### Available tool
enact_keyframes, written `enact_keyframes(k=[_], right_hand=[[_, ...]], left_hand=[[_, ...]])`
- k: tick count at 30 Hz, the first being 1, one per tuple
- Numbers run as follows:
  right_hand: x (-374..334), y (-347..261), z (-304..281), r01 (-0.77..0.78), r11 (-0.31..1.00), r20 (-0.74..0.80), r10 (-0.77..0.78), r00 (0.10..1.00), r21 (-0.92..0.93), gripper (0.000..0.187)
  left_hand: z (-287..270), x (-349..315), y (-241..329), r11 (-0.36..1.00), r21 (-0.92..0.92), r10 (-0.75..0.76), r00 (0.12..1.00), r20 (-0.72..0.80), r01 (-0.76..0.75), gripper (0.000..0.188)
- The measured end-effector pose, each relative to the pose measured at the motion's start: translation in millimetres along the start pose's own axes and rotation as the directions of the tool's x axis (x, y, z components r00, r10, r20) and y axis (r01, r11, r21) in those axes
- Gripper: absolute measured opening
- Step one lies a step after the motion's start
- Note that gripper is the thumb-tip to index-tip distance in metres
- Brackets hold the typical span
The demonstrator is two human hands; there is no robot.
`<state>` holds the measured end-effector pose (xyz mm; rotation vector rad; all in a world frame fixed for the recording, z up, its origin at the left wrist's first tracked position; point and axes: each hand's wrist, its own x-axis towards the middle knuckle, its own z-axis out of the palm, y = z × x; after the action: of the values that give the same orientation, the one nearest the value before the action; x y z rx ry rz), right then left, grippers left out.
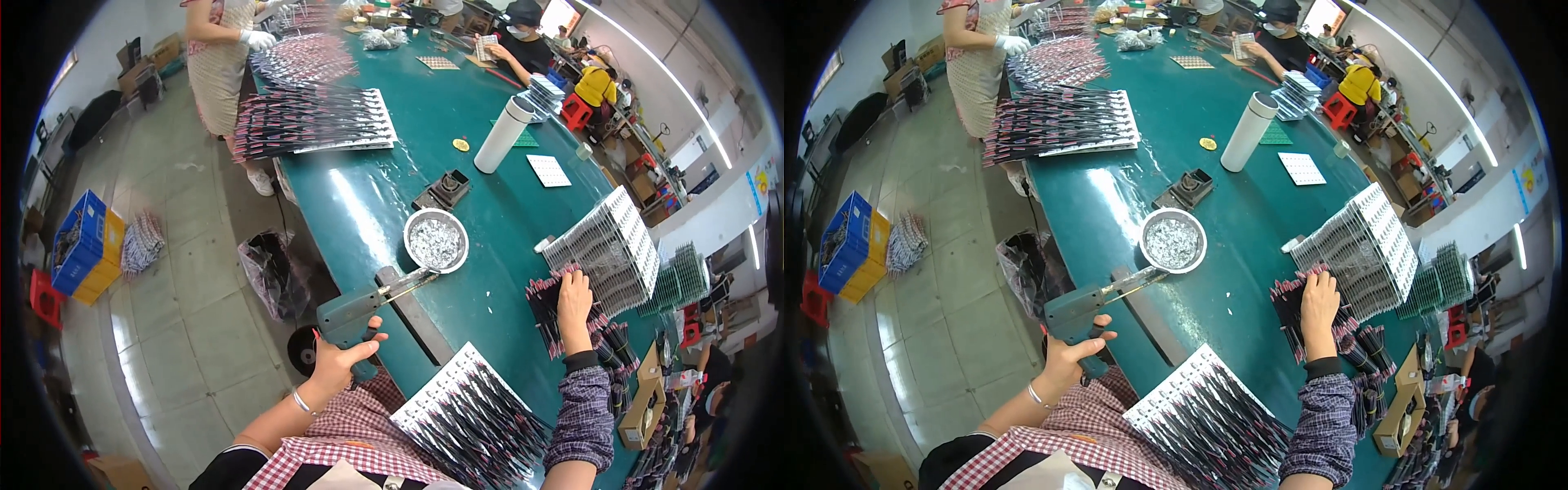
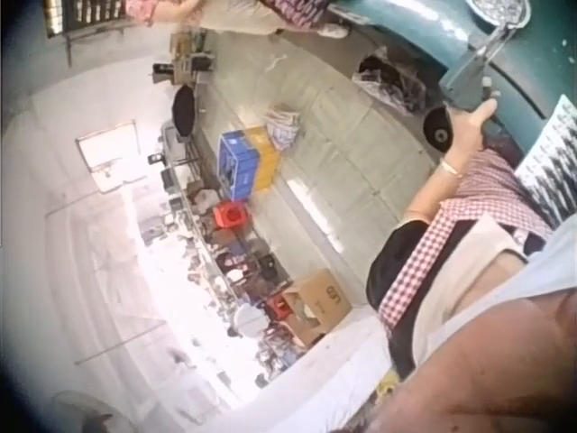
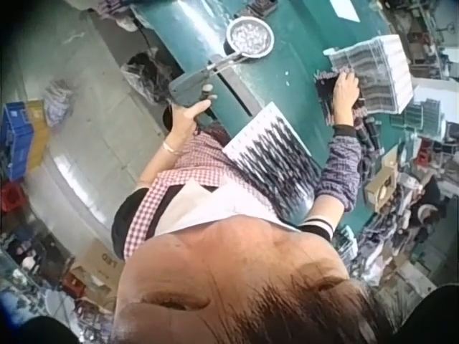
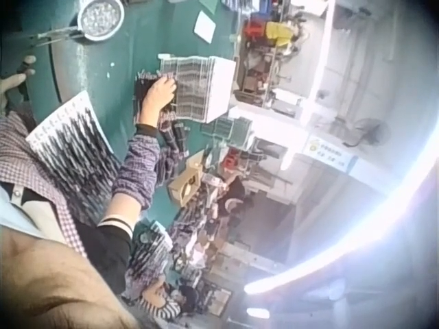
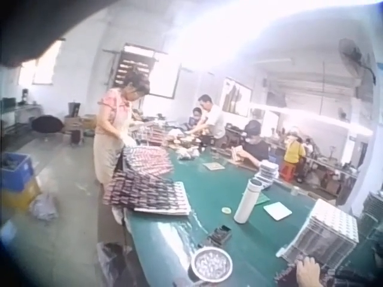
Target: The person solders wiring harnesses to small LED circuit boards with a soldering iron.
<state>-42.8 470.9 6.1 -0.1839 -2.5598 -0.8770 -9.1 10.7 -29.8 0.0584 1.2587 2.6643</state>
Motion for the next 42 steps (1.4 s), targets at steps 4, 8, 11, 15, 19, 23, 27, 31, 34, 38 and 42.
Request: enact_keyframes(k=[4, 8, 11, 15, 19, 23, 27, 31, 34, 38, 42], right_hand=[[6.3, -1.2, -16.5, 0.035, 0.997, -0.075, -0.041, 0.996, -0.072, 0.002], [20.4, -7.0, -45.7, 0.139, 0.99, -0.04, -0.14, 0.989, -0.026, 0.002], [32.8, -22.4, -86.3, 0.263, 0.963, 0.022, -0.262, 0.965, -0.062, 0.002], [25.3, -45.5, -104.2, 0.445, 0.873, 0.371, -0.353, 0.859, -0.201, 0.019], [5.9, -96.4, -98.9, 0.709, 0.675, 0.702, -0.404, 0.587, -0.204, 0.03], [-7.2, -107.3, -78.7, 0.633, 0.769, 0.727, -0.384, 0.57, -0.089, 0.026], [-39.3, -106.4, -80.7, 0.461, 0.887, 0.658, -0.328, 0.678, -0.033, 0.023], [-58.4, -97.4, -85.9, 0.293, 0.956, 0.498, -0.248, 0.831, -0.013, 0.014], [-48.8, -91.8, -129.2, 0.125, 0.976, 0.254, -0.168, 0.952, 0.179, 0.006], [-64.5, -103.7, -163.4, -0.061, 0.848, 0.219, -0.065, 0.974, 0.526, 0.024], [-94.3, -114.4, -159.6, -0.231, 0.717, 0.197, 0.133, 0.971, 0.657, 0.039]], left_hand=[[-4.2, -1.5, -0.9, 1.0, -0.018, -0.008, 1.0, -0.015, 0.008, 0.054], [-4.3, 1.3, 1.4, 1.0, -0.014, -0.004, 1.0, -0.02, 0.003, 0.053], [-5.6, 1.7, 3.2, 1.0, -0.016, 0.011, 1.0, 0.009, -0.011, 0.05], [-7.5, 1.4, 6.5, 1.0, -0.011, 0.017, 1.0, 0.022, -0.017, 0.049], [-5.1, -2.3, 6.5, 1.0, -0.006, 0.001, 0.999, 0.032, -0.001, 0.048], [-8.4, -7.8, 7.2, 1.0, -0.023, -0.003, 0.999, 0.036, 0.004, 0.048], [-7.6, -10.0, 4.4, 0.993, -0.091, -0.072, 0.997, 0.028, 0.074, 0.052], [12.8, -1.9, 1.7, 0.934, -0.234, -0.272, 0.962, 0.016, 0.268, 0.058], [17.0, 2.8, -1.5, 0.924, -0.202, -0.325, 0.945, 0.031, 0.324, 0.056], [23.6, 17.0, -11.5, 0.919, -0.141, -0.36, 0.93, 0.076, 0.367, 0.038], [29.3, 28.2, -13.3, 0.916, -0.084, -0.383, 0.918, 0.1, 0.392, 0.036]])
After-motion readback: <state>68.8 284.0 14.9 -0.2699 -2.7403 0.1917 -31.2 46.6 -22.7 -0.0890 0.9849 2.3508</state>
